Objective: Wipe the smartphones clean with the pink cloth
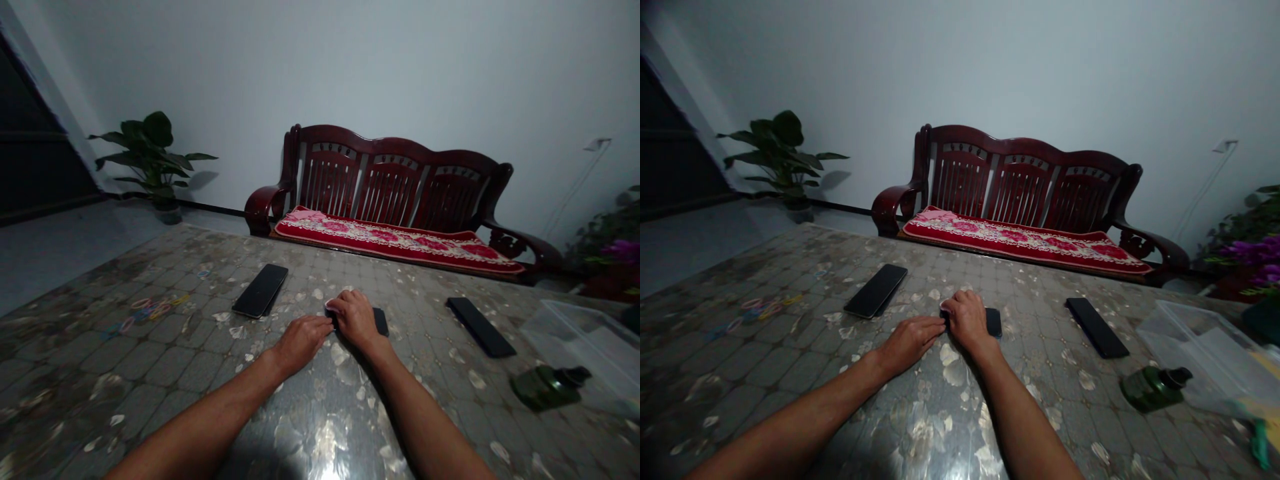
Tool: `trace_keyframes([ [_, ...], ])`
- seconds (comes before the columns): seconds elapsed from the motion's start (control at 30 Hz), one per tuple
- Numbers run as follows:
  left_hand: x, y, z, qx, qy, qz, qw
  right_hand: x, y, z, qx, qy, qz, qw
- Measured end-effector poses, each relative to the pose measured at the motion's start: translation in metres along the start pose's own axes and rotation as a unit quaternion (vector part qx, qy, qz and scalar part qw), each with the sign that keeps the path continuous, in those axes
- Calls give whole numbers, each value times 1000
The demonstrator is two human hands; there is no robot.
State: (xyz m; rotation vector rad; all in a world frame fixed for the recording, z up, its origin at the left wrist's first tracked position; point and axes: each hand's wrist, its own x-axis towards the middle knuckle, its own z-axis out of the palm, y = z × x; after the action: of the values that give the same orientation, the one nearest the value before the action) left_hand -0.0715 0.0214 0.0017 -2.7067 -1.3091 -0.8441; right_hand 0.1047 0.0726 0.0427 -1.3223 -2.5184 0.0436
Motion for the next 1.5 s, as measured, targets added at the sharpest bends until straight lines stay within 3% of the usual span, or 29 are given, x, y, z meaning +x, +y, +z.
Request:
trace_keyframes([
  [0.13, 0, -1, 0, 5, 10, 4, 1000, -1, 0, -3, -10, -5, 30, 999],
  [0.37, -1, -1, -1, 4, 20, 12, 1000, -7, -4, -6, 10, -2, 1, 1000],
  [0.57, 0, -2, 0, 1, 21, 6, 1000, -8, -4, -5, -3, -2, 21, 1000],
  [0.8, 0, -2, 0, 0, 31, 7, 999, -13, -6, -7, 16, -20, -2, 1000],
  [0.97, 1, -2, 1, 16, 40, 9, 999, -19, -4, -8, 18, 5, 30, 999],
  [1.17, 2, -1, -1, 20, 26, 4, 999, -25, -8, -10, 25, -3, 3, 1000],
  [1.5, 2, -2, 1, 19, 41, -2, 999, -25, 0, -16, -20, -6, 79, 997],
])
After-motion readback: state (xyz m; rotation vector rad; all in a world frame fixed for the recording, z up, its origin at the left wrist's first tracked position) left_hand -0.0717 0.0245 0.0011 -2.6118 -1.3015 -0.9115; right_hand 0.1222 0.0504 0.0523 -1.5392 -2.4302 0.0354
